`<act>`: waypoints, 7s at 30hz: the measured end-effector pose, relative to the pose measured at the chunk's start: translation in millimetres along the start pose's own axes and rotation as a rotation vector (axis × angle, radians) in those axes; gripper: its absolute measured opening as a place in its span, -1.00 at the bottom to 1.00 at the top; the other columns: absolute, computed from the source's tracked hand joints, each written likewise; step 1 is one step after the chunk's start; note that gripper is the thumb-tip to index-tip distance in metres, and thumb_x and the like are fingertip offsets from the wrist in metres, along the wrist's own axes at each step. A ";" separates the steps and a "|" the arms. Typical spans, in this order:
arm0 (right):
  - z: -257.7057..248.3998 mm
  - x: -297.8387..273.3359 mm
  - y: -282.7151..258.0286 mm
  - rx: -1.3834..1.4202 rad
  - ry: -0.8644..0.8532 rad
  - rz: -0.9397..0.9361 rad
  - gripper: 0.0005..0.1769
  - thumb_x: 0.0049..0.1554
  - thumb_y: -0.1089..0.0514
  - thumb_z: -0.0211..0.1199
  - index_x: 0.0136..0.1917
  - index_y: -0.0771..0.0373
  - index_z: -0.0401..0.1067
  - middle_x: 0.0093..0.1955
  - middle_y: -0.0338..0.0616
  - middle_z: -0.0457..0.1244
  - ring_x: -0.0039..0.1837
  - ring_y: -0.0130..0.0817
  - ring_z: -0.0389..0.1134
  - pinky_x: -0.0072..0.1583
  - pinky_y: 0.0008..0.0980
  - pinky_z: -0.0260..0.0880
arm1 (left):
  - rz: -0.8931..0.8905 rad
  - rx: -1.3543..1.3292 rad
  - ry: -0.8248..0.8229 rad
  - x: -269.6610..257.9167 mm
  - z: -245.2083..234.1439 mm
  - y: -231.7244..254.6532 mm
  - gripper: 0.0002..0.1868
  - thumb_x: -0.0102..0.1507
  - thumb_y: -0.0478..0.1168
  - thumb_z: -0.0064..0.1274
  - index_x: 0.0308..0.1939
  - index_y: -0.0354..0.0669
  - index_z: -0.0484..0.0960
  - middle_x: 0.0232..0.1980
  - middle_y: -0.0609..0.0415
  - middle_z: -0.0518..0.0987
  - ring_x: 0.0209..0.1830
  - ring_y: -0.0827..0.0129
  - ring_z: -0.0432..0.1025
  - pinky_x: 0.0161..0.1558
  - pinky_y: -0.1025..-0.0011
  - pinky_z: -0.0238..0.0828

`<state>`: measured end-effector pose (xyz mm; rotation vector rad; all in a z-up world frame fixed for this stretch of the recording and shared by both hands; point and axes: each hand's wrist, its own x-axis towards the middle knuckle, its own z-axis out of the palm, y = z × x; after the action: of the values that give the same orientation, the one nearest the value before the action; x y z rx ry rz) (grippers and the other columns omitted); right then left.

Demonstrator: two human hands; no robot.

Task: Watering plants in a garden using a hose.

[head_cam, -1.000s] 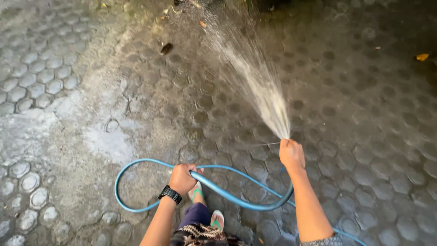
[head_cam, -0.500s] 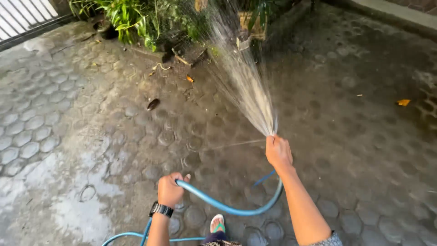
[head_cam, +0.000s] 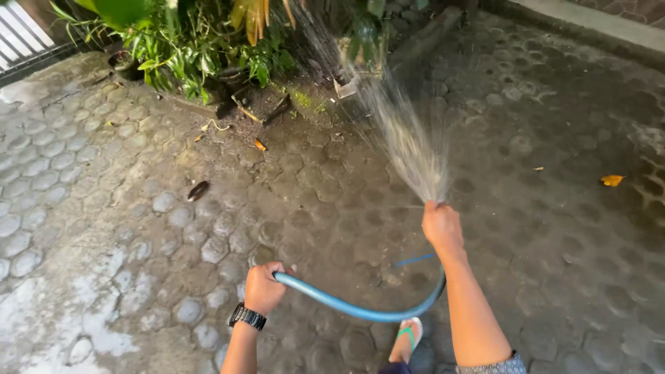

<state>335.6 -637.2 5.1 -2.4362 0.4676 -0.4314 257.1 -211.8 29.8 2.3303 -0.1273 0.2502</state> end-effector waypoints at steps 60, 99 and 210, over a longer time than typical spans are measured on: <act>-62.4 1115.7 520.9 -0.150 -0.156 -0.014 -0.45 0.25 -0.07 -0.13 -0.06 0.42 0.51 -0.03 0.46 0.32 0.06 0.44 0.34 0.13 0.21 0.34 | 0.117 0.073 -0.202 928.0 776.0 476.4 -0.52 0.18 0.05 0.26 -0.64 -0.21 0.52 -0.64 -0.17 0.38 -0.67 0.08 0.22 -0.53 0.17 0.17; -64.4 2074.9 673.1 0.014 0.005 -0.028 -0.40 0.32 0.00 -0.26 -0.16 0.48 0.46 -0.11 0.51 0.32 0.01 0.45 0.36 0.18 0.26 0.28 | -0.008 -0.131 -0.032 1574.8 1170.6 780.1 -0.48 0.22 0.01 0.24 -0.69 -0.19 0.43 -0.69 0.00 0.23 -0.64 0.38 0.08 -0.56 0.25 0.09; 50.1 2421.4 563.6 1.019 -0.119 0.751 -0.52 0.17 -0.24 -0.11 -0.40 0.08 0.23 -0.53 -0.23 0.12 -0.57 -0.41 0.05 -0.52 -0.32 -0.08 | -0.055 -0.094 -0.079 1907.0 1269.3 822.9 -0.40 0.20 -0.06 0.27 -0.74 -0.28 0.28 -0.74 -0.02 0.13 -0.69 0.39 -0.04 -0.61 0.25 -0.04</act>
<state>2370.3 -2064.6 80.8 -1.1837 0.8097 -0.1234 2159.0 -1725.4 156.7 2.2471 -0.1108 0.1225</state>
